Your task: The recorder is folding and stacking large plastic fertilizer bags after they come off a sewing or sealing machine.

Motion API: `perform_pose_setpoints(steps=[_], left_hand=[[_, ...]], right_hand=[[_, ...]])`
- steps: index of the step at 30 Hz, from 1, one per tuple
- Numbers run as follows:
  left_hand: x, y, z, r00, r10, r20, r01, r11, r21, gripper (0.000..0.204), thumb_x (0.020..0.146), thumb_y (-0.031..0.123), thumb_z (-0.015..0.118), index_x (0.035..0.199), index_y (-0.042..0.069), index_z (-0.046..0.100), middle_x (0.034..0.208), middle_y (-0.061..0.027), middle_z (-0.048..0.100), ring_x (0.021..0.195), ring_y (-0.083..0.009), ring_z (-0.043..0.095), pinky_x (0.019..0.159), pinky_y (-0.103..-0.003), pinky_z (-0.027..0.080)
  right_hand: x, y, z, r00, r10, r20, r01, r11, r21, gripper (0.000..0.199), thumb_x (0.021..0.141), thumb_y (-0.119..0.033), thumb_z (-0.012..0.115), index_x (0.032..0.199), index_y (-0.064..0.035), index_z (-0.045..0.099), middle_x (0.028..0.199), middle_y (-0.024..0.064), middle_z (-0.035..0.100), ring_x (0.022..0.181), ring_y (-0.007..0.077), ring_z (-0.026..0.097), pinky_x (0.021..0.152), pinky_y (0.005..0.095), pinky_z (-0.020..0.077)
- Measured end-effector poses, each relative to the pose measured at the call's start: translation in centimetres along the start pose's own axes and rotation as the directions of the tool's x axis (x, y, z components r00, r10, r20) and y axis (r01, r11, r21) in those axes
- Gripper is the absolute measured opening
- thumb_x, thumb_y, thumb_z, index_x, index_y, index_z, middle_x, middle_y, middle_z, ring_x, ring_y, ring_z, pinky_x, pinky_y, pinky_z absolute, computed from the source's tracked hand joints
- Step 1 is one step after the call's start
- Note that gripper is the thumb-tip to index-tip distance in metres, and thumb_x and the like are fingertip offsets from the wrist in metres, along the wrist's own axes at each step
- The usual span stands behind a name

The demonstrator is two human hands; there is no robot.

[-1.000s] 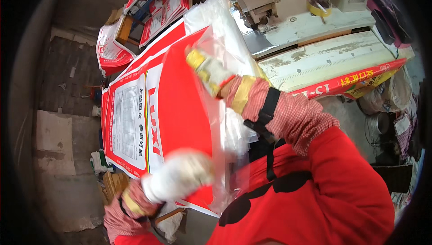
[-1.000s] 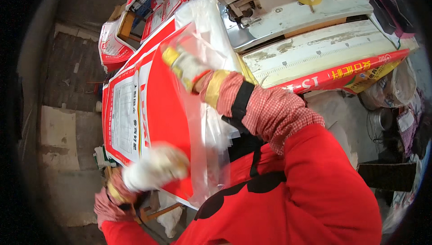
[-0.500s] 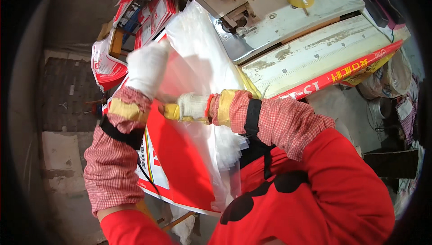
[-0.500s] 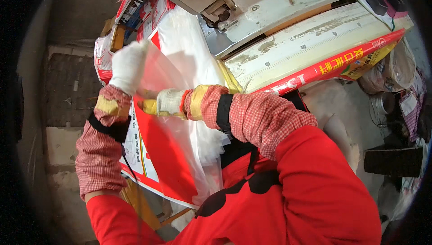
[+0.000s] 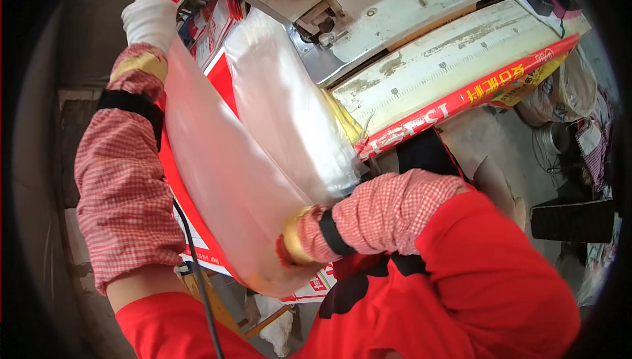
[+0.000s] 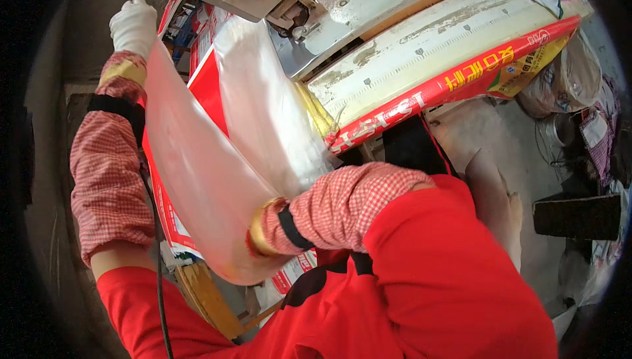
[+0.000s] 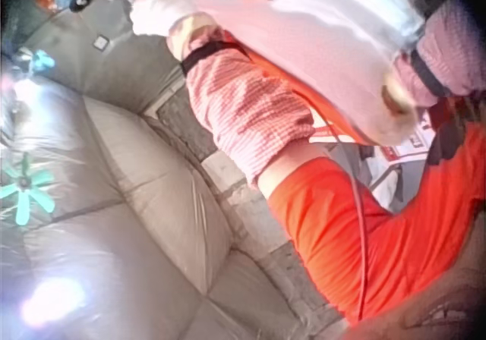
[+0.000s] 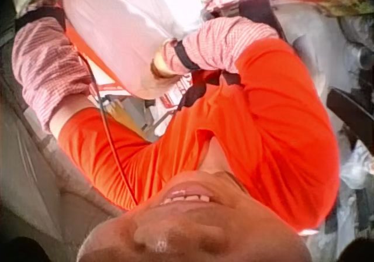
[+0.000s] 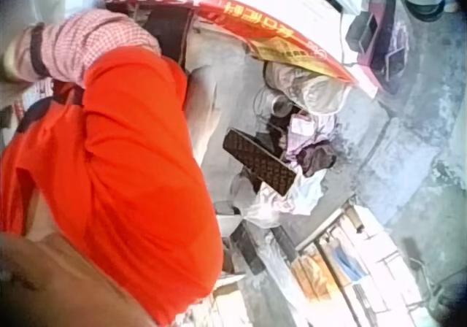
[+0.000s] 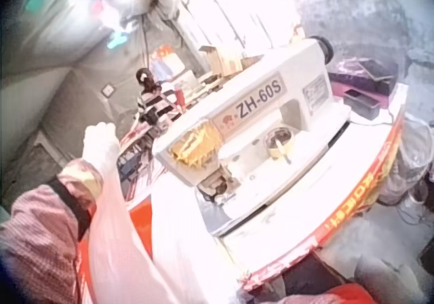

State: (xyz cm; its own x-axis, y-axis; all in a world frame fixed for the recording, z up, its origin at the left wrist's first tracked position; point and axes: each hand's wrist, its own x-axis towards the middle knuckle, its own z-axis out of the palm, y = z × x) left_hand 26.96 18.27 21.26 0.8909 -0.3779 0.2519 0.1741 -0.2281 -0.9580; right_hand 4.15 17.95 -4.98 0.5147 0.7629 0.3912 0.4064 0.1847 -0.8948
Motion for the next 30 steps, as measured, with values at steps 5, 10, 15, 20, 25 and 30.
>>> perform_pose_setpoints(steps=[5,10,15,20,25,30], left_hand=[[-0.2,-1.0,-3.6,0.908,-0.084,0.41,0.229,0.92,-0.317,0.031,0.083,0.018,0.042,0.11,0.008,0.054,0.11,-0.0162,0.058,0.104,-0.0321,0.055,0.084,-0.043,0.046],[-1.1,-0.9,-3.9,0.868,-0.149,0.474,0.382,0.811,-0.444,0.031,0.084,0.022,0.041,0.109,0.012,0.057,0.111,-0.0149,0.058,0.104,-0.0336,0.055,0.086,-0.043,0.043],[-0.2,1.1,-3.2,0.882,-0.112,0.458,0.329,0.842,-0.427,0.03,0.085,0.024,0.042,0.108,0.012,0.058,0.108,-0.0163,0.059,0.102,-0.0325,0.056,0.085,-0.044,0.044],[-1.1,1.2,-3.2,0.935,0.069,0.348,0.054,0.942,-0.333,0.03,0.087,0.02,0.039,0.109,0.011,0.057,0.107,-0.0152,0.06,0.098,-0.0321,0.058,0.081,-0.043,0.046],[-0.3,2.5,-2.6,0.975,0.096,0.2,-0.007,0.916,-0.401,0.024,0.086,0.018,0.042,0.107,0.012,0.052,0.096,-0.0132,0.063,0.09,-0.0299,0.061,0.075,-0.04,0.048],[0.9,-0.6,3.3,0.879,0.047,0.474,0.269,0.773,-0.575,0.035,0.082,0.018,0.046,0.115,0.009,0.051,0.104,-0.0149,0.061,0.096,-0.0328,0.059,0.08,-0.04,0.048]], right_hand=[[-12.1,-0.4,-10.2,0.926,0.339,-0.165,-0.317,0.937,0.143,0.031,0.077,-0.024,0.057,0.102,-0.0063,0.061,0.091,0.0131,0.062,0.084,0.0205,0.059,0.075,0.0327,0.0462],[-14.5,-4.6,-14.4,0.761,0.418,-0.496,-0.403,0.904,0.143,0.034,0.076,-0.017,0.06,0.107,-0.0027,0.057,0.089,0.0129,0.061,0.083,0.0194,0.058,0.073,0.0302,0.046],[-13.1,-4.0,-17.3,0.711,0.318,-0.627,-0.595,0.748,-0.295,0.049,0.077,-0.012,0.06,0.122,-0.0019,0.045,0.086,0.0111,0.061,0.081,0.0177,0.058,0.071,0.0263,0.0454],[-13.1,-8.3,-17.4,0.84,0.396,-0.371,-0.267,0.897,0.352,0.048,0.079,-0.006,0.057,0.124,-0.0013,0.042,0.082,0.0087,0.061,0.063,0.0142,0.057,0.059,0.0253,0.0468],[-11.8,-5.2,-17.8,0.75,0.656,0.089,-0.632,0.671,0.387,0.03,0.077,-0.023,0.063,0.1,-0.0046,0.06,0.078,0.0067,0.064,0.054,0.0117,0.056,0.052,0.0253,0.0439],[-9.5,-9.0,-18.4,0.876,0.481,0.03,-0.476,0.874,-0.102,0.032,0.072,-0.034,0.065,0.088,-0.0058,0.062,0.073,0.0135,0.062,0.073,0.0258,0.061,0.065,0.0354,0.0469]])
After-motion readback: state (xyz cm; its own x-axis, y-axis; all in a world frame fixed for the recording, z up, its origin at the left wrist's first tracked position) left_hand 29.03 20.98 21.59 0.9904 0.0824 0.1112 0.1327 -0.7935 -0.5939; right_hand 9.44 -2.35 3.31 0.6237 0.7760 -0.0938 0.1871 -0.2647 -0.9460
